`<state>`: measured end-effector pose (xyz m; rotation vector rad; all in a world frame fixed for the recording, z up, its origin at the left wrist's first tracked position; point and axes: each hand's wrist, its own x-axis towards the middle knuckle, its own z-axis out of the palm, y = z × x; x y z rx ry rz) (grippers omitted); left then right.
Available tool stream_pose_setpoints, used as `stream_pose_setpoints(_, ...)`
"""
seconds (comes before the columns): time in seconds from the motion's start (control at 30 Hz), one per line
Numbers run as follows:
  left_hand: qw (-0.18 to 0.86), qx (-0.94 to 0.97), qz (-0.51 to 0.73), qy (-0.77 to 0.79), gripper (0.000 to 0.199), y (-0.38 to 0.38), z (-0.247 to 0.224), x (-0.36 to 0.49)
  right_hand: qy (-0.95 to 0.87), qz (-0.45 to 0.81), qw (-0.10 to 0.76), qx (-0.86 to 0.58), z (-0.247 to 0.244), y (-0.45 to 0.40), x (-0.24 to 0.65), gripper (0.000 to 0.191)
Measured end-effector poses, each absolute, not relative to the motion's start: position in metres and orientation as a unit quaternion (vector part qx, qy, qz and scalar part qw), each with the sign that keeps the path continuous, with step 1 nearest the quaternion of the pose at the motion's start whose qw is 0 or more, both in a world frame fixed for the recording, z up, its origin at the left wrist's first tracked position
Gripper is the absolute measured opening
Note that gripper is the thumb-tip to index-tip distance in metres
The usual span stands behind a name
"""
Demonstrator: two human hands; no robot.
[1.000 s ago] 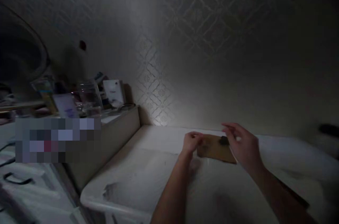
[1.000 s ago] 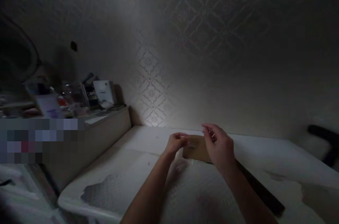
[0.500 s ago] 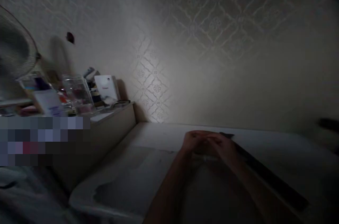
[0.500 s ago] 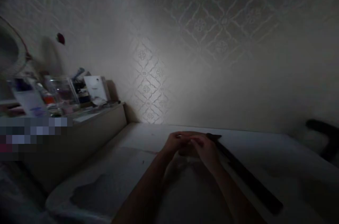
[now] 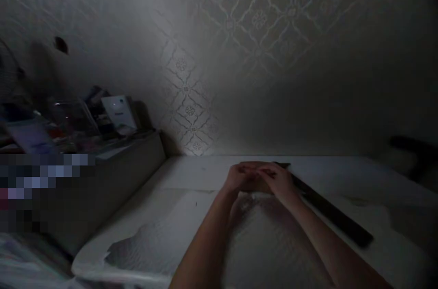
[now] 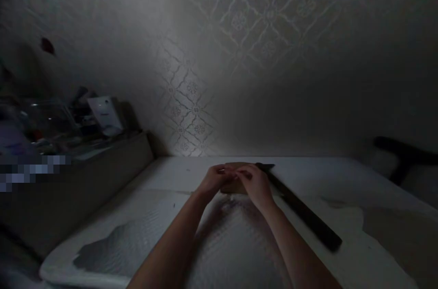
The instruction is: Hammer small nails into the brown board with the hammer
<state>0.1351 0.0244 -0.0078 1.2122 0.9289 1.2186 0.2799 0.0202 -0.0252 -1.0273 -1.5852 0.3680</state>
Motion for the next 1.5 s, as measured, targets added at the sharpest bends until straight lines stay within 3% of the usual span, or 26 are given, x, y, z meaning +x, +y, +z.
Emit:
stream_pose_setpoints(0.13, 0.550, 0.547, 0.495, 0.392, 0.015, 0.025, -0.008, 0.135, -0.680, 0.147, 0.566, -0.443, -0.025, 0.020, 0.280, 0.022)
stream_pose_setpoints(0.23, 0.477, 0.577, 0.501, 0.435, 0.012, 0.028, -0.006, 0.135, -0.688, 0.107, 0.543, -0.470, -0.026, 0.021, 0.284, 0.022)
stream_pose_setpoints(0.4, 0.309, 0.616, 0.491, 0.532, 0.014, 0.032, -0.006, 0.138, -0.715, 0.034, 0.437, -0.545, -0.032, 0.020, 0.291, 0.022)
stream_pose_setpoints(0.57, 0.229, 0.666, 0.447, 0.552, 0.017, 0.035, -0.018, 0.144, -0.718, 0.011, 0.358, -0.597, -0.033, 0.017, 0.292, 0.023)
stream_pose_setpoints(0.83, 0.195, 0.695, 0.413, 0.556, 0.019, 0.038, -0.022, 0.150, -0.704, 0.052, 0.271, -0.655, -0.023, 0.015, 0.289, 0.025)
stream_pose_setpoints(1.5, 0.189, 0.715, 0.367, 0.564, 0.020, 0.040, -0.024, 0.149, -0.705, 0.029, 0.242, -0.666, -0.022, 0.014, 0.283, 0.027)
